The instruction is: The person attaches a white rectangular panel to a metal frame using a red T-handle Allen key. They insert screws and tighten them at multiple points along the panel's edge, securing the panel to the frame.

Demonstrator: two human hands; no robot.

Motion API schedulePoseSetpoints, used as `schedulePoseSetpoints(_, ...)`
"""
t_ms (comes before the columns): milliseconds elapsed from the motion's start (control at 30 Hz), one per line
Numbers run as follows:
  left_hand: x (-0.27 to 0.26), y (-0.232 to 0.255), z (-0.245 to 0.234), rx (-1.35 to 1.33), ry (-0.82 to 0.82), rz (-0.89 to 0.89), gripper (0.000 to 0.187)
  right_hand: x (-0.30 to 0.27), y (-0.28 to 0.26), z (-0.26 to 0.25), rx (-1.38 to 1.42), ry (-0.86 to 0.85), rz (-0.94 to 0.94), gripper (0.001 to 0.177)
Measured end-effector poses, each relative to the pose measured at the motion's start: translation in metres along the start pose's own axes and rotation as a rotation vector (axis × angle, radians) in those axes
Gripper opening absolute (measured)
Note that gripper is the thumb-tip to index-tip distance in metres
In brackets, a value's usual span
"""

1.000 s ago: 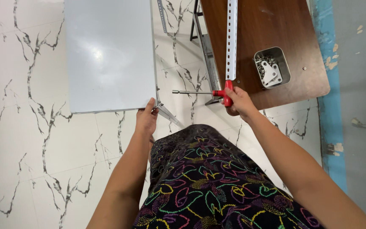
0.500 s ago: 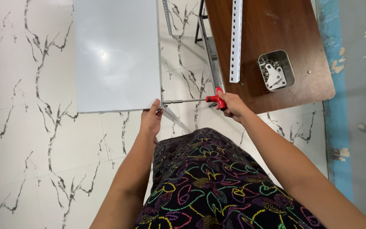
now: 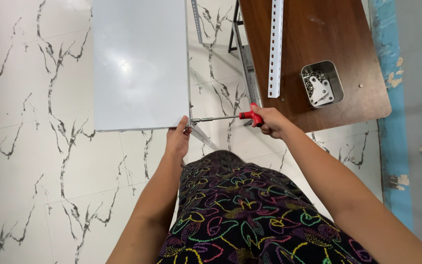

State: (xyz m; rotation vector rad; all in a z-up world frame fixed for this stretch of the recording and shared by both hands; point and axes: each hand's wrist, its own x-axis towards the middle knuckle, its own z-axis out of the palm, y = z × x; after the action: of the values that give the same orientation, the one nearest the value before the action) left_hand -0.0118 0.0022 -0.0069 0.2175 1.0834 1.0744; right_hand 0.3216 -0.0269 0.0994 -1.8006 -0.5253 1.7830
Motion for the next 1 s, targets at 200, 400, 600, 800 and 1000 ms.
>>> schedulePoseSetpoints(200, -0.002, 0.002, -0.002, 0.011, 0.022, -0.012, 0.042, 0.005, -0.013, 0.002, -0.205, -0.054, -0.030, 0.035)
schedulePoseSetpoints(400, 0.000, 0.009, -0.007, 0.032, 0.002, 0.030, 0.042, -0.007, -0.005, 0.008, -0.581, -0.058, -0.598, 0.035)
schedulePoseSetpoints(600, 0.002, 0.003, -0.008, 0.013, -0.004, 0.024, 0.044, -0.028, 0.022, -0.010, -0.458, 0.133, -0.749, 0.041)
schedulePoseSetpoints(800, 0.008, 0.000, -0.012, 0.000, -0.028, 0.034, 0.044, -0.044, 0.065, -0.101, 0.180, 0.277, -0.317, 0.038)
schedulePoseSetpoints(1000, 0.002, 0.005, -0.011, 0.005, -0.010, 0.015, 0.043, -0.040, 0.103, -0.160, 0.387, 0.435, -0.216, 0.043)
